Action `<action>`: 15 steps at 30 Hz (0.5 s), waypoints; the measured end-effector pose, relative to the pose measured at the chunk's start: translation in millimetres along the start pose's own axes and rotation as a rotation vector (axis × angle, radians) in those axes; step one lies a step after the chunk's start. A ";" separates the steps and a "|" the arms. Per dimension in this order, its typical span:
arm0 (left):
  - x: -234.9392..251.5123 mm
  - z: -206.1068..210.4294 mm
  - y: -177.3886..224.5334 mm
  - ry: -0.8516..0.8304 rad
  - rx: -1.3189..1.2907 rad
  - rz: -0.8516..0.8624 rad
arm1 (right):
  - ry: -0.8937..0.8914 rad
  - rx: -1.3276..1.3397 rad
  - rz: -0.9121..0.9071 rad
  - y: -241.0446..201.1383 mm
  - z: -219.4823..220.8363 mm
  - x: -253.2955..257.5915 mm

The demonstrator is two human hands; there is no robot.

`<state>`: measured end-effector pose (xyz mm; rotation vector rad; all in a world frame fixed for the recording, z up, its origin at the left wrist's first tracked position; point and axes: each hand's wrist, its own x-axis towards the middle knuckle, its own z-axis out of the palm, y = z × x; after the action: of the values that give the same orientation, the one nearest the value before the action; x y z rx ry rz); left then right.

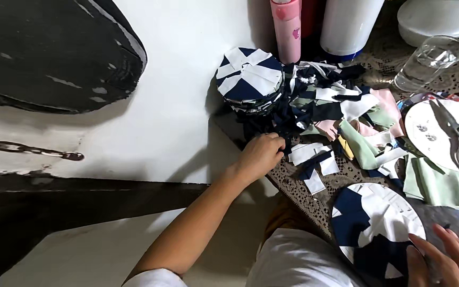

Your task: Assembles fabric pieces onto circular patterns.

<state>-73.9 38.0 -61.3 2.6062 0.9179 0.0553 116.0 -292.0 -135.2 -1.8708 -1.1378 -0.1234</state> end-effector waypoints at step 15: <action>2.7 6.3 -11.8 0.087 -0.155 -0.069 | 0.023 -0.003 0.011 -2.5 1.8 -1.8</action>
<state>-77.8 46.0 -71.6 2.4438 0.9916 0.2149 112.5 -291.5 -135.5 -1.8730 -1.1124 -0.1404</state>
